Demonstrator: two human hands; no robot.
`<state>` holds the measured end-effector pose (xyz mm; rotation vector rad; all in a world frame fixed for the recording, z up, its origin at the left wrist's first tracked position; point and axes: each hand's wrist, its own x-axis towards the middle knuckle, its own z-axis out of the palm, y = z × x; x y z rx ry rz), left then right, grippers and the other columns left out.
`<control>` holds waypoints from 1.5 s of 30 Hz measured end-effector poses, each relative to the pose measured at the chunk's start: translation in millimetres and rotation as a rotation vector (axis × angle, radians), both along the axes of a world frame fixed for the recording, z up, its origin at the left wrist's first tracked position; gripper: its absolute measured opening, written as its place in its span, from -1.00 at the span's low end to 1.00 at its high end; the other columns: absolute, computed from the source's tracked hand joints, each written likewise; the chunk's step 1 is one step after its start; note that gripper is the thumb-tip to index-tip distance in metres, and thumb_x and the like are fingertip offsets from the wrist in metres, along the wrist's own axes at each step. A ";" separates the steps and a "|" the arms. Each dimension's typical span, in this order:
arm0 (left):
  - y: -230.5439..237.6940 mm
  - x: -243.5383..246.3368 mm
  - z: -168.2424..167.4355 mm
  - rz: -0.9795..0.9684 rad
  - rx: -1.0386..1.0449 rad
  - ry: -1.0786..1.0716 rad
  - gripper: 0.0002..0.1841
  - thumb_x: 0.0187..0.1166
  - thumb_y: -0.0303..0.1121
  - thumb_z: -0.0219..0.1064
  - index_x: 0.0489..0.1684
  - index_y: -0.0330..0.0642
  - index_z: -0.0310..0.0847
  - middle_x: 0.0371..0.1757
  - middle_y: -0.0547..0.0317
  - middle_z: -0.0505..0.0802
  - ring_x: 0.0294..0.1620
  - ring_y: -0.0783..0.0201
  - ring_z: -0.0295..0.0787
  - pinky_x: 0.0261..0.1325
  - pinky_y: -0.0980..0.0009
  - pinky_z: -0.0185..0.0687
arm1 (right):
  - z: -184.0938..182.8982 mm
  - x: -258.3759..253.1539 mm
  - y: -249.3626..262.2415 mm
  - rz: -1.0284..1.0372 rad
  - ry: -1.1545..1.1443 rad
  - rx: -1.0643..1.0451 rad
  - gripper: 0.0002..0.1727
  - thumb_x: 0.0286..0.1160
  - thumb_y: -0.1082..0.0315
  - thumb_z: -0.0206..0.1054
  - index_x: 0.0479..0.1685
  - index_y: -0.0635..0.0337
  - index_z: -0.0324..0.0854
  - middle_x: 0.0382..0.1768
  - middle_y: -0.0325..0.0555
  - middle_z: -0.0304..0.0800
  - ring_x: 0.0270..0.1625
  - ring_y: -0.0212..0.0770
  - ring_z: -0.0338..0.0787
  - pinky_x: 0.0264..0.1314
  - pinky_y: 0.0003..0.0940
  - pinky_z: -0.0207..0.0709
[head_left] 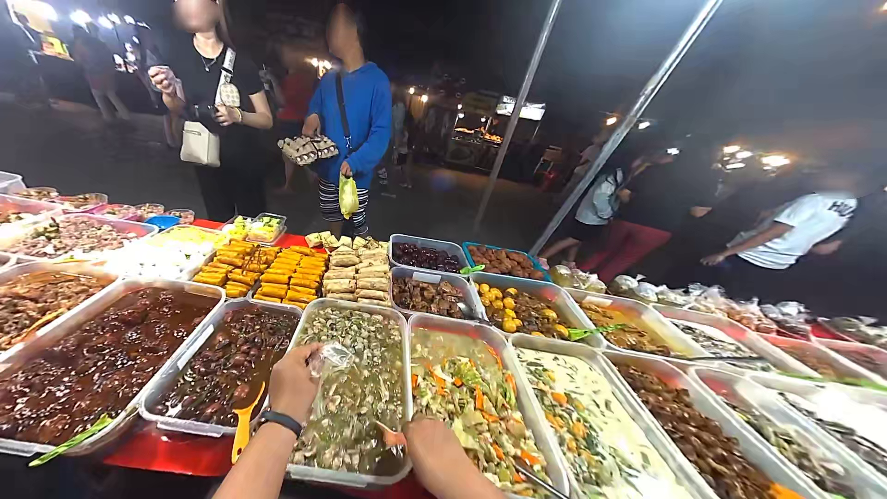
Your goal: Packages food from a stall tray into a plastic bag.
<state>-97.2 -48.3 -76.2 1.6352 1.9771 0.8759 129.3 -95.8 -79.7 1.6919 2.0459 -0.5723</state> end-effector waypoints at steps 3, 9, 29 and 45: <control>2.4 0.7 -13.8 0.074 0.074 -0.063 -0.73 0.64 -0.44 0.30 0.20 -0.19 0.82 0.20 -0.07 0.88 0.32 0.02 0.79 0.51 0.01 0.54 | 26.5 13.7 28.2 0.182 0.021 0.201 -0.57 0.54 0.64 0.14 0.33 0.20 0.69 0.40 0.20 0.66 0.41 0.34 0.66 0.23 0.31 0.64; -17.9 20.8 -40.7 0.348 0.249 -0.456 -0.75 0.51 -0.55 0.33 0.08 -0.38 0.77 -0.10 0.00 0.89 -0.26 0.30 0.81 -0.08 0.28 0.77 | 33.5 37.2 145.2 0.256 0.153 0.433 -0.53 0.64 0.57 0.05 0.44 0.16 0.65 0.38 0.19 0.71 0.42 0.30 0.69 0.32 0.28 0.61; -39.2 55.6 -30.9 0.703 0.266 -0.688 -0.76 0.50 -0.72 0.27 0.08 -0.45 0.68 -0.35 0.15 0.86 -0.54 0.46 0.72 -0.44 0.53 0.68 | -17.5 -11.2 270.7 0.356 0.230 0.271 -0.59 0.65 0.41 0.12 0.39 0.06 0.68 0.40 0.13 0.71 0.44 0.25 0.69 0.38 0.32 0.55; -25.0 73.4 -21.7 0.622 0.274 -0.494 -0.79 0.48 -0.62 0.31 -0.01 -0.41 0.78 -0.20 0.10 0.90 -0.30 0.42 0.82 -0.11 0.42 0.79 | 1.4 -49.5 278.0 0.324 0.193 0.292 -0.64 0.66 0.44 0.11 0.30 0.34 0.66 0.38 0.27 0.68 0.42 0.31 0.69 0.30 0.33 0.58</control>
